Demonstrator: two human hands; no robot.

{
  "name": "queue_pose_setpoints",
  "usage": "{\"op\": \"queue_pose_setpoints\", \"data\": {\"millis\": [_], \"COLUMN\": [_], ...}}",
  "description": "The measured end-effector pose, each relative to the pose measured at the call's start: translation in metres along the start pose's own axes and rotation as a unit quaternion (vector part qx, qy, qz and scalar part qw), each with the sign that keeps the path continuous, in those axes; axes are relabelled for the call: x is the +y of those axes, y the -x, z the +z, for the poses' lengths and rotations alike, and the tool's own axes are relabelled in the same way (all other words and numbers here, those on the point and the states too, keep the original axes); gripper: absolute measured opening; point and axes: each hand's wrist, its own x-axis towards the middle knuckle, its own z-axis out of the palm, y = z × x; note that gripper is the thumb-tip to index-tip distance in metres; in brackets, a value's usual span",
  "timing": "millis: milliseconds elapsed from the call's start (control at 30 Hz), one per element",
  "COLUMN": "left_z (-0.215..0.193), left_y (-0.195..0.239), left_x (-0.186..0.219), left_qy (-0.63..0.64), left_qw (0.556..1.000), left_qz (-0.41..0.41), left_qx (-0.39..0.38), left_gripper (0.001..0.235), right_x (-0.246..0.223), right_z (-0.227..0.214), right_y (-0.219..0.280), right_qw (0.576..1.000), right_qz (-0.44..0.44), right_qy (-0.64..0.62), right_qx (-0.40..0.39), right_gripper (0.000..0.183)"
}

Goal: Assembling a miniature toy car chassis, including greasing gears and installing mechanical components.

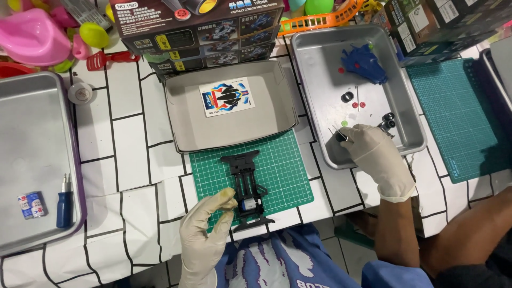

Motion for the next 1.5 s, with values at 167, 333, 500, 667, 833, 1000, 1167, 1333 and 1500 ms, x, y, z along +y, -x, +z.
{"op": "queue_pose_setpoints", "data": {"millis": [167,333,500,667,833,1000,1167,1333,1500], "left_z": [0.002,0.023,0.05,0.048,0.035,0.035,0.039,0.042,0.043], "left_y": [-0.002,-0.016,-0.032,-0.031,-0.031,-0.032,-0.027,-0.024,-0.022], "left_x": [0.003,0.0,0.009,0.0,0.0,0.006,0.005,0.004,0.006], "left_qy": [-0.007,-0.014,0.012,0.058,0.224,0.199,0.196,0.171,0.162], "left_qw": [1.0,0.999,0.997,0.997,0.969,0.973,0.978,0.983,0.985], "left_qz": [0.012,0.021,-0.008,-0.044,-0.102,-0.112,-0.065,-0.042,-0.041], "left_qx": [-0.008,-0.039,-0.07,-0.037,0.017,0.029,0.035,0.044,0.041], "left_gripper": [0.039,0.038,0.051,0.043,0.037,0.035,0.033,0.032,0.032], "right_x": [-0.004,-0.007,-0.052,-0.071,-0.08,-0.095,-0.097,-0.097,-0.094], "right_z": [0.0,0.015,0.067,0.104,0.096,0.106,0.119,0.128,0.135], "right_y": [-0.003,0.019,0.042,0.052,0.057,0.067,0.068,0.065,0.064], "right_qw": [0.993,0.946,0.849,0.873,0.874,0.911,0.857,0.836,0.83], "right_qz": [-0.074,-0.229,-0.457,-0.432,-0.43,-0.379,-0.443,-0.465,-0.463], "right_qy": [0.059,0.036,-0.091,-0.013,-0.125,-0.125,-0.165,-0.191,-0.218], "right_qx": [0.076,0.227,0.249,0.225,0.188,0.105,0.205,0.221,0.223], "right_gripper": [0.04,0.035,0.031,0.04,0.03,0.024,0.013,0.015,0.022]}}
